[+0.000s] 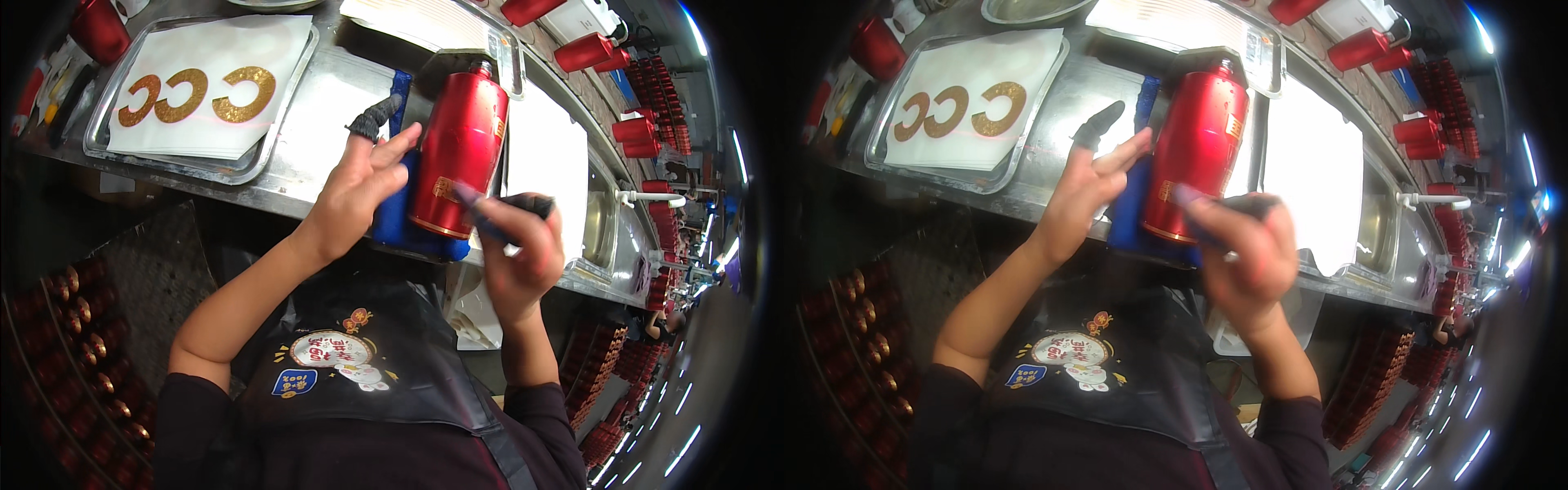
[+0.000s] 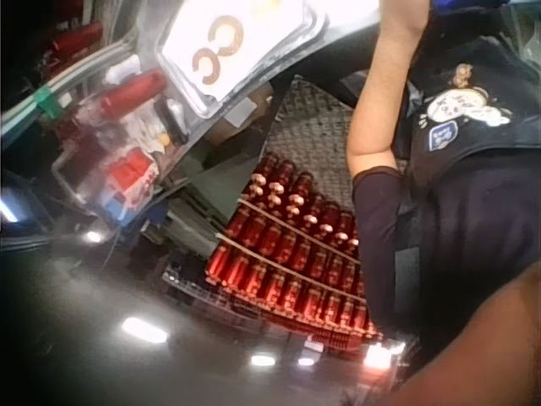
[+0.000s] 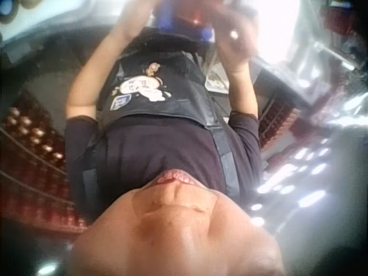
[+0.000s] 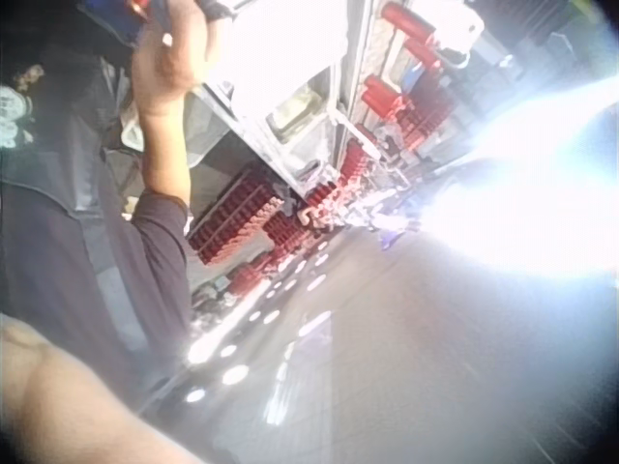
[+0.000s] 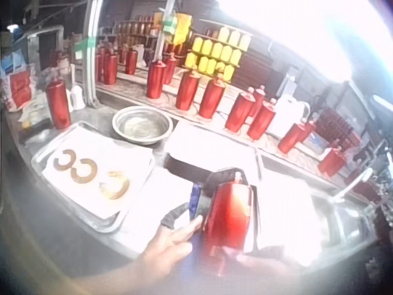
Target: The person places a gold ring around the neck of a red bottle, then smooths a red label onto the bottle's body. They repeat this process with a second red bottle, handling each bottle one at a time on a stainless steel work surface.
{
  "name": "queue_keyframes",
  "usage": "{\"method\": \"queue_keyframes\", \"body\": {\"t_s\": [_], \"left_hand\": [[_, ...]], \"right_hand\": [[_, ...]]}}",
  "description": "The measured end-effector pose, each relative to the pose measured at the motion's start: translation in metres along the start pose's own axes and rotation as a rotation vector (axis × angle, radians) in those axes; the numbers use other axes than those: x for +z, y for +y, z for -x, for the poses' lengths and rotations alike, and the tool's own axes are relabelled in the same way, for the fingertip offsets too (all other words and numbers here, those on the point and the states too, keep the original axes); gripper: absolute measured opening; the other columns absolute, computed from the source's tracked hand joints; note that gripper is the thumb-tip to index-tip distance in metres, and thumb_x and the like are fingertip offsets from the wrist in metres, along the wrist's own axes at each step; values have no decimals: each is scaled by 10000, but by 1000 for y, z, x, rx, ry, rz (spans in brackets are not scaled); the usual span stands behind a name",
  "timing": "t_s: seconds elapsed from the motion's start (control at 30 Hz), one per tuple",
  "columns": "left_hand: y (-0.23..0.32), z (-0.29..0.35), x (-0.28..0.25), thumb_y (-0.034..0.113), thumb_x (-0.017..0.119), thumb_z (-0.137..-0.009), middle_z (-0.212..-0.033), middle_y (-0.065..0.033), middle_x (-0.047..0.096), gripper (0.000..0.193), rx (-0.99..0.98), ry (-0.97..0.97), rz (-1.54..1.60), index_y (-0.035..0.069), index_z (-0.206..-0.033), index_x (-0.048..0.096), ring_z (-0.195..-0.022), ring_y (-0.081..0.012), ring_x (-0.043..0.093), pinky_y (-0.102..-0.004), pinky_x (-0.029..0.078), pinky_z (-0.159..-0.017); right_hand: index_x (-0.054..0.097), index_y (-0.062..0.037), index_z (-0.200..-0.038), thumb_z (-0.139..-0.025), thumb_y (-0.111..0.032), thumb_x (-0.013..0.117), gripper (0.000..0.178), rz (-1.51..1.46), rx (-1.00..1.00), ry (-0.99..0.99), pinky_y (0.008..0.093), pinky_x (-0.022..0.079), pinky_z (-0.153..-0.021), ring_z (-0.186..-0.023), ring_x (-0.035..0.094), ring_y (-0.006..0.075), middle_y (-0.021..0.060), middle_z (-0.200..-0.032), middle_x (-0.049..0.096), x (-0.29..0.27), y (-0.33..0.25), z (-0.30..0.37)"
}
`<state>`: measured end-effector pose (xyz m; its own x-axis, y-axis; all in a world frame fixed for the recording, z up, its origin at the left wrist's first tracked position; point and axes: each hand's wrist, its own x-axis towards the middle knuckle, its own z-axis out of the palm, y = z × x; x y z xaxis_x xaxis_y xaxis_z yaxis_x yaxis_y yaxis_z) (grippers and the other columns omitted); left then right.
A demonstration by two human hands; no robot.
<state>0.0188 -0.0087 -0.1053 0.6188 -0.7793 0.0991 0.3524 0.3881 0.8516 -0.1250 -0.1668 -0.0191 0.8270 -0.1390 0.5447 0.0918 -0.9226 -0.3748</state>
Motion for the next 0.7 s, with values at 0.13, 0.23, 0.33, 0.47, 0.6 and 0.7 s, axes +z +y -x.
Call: {"method": "queue_keyframes", "body": {"t_s": [0.13,0.23,0.33,0.47,0.6,0.7], "left_hand": [[10,14,10,9,603,-757,-1666,-230,227,968,183,-108,-439,19,-1615,155,-1570,-356,176,-445,115,-1261],[11,18,26,78,717,-739,-1689,-248,78,1066,217,-176,-885,67,-1628,129,-1570,-429,86,-626,49,-1224],[1,9,50,272,925,-662,-1680,-263,86,1234,337,-76,-1090,61,-1616,171,-1549,-463,134,-656,106,-1204],[-4,-1,50,348,938,-641,-1654,-287,167,1225,403,4,-1225,16,-1588,236,-1494,-485,274,-670,158,-1189],[-1,1,35,376,932,-651,-1628,-301,230,1214,288,-27,-1182,9,-1583,247,-1477,-470,314,-665,173,-1188],[1,2,32,409,922,-671,-1588,-315,309,1186,227,-26,-929,5,-1574,268,-1439,-476,374,-643,182,-1198]], "right_hand": [[728,-16,-989,-758,-24,845,259,-238,-47,-205,277,500,-735,-832,637,179,59,-862,681,-13,22,36],[710,-19,-938,-797,-57,829,188,-381,392,-120,263,479,-658,-729,609,133,48,-798,643,-14,45,32],[676,-3,-999,-881,-143,791,217,-447,296,-26,242,499,-695,-755,609,88,26,-818,669,9,78,-23],[674,-16,-951,-852,-38,761,134,-345,75,245,277,501,-663,-731,626,136,68,-815,684,28,107,-71],[719,-86,-1011,-764,81,713,298,-210,-386,85,327,536,-727,-791,673,220,86,-896,708,16,69,-39],[720,-59,-1054,-816,80,654,283,-418,-212,-67,299,549,-740,-820,697,183,80,-916,720,3,44,-34]]}}
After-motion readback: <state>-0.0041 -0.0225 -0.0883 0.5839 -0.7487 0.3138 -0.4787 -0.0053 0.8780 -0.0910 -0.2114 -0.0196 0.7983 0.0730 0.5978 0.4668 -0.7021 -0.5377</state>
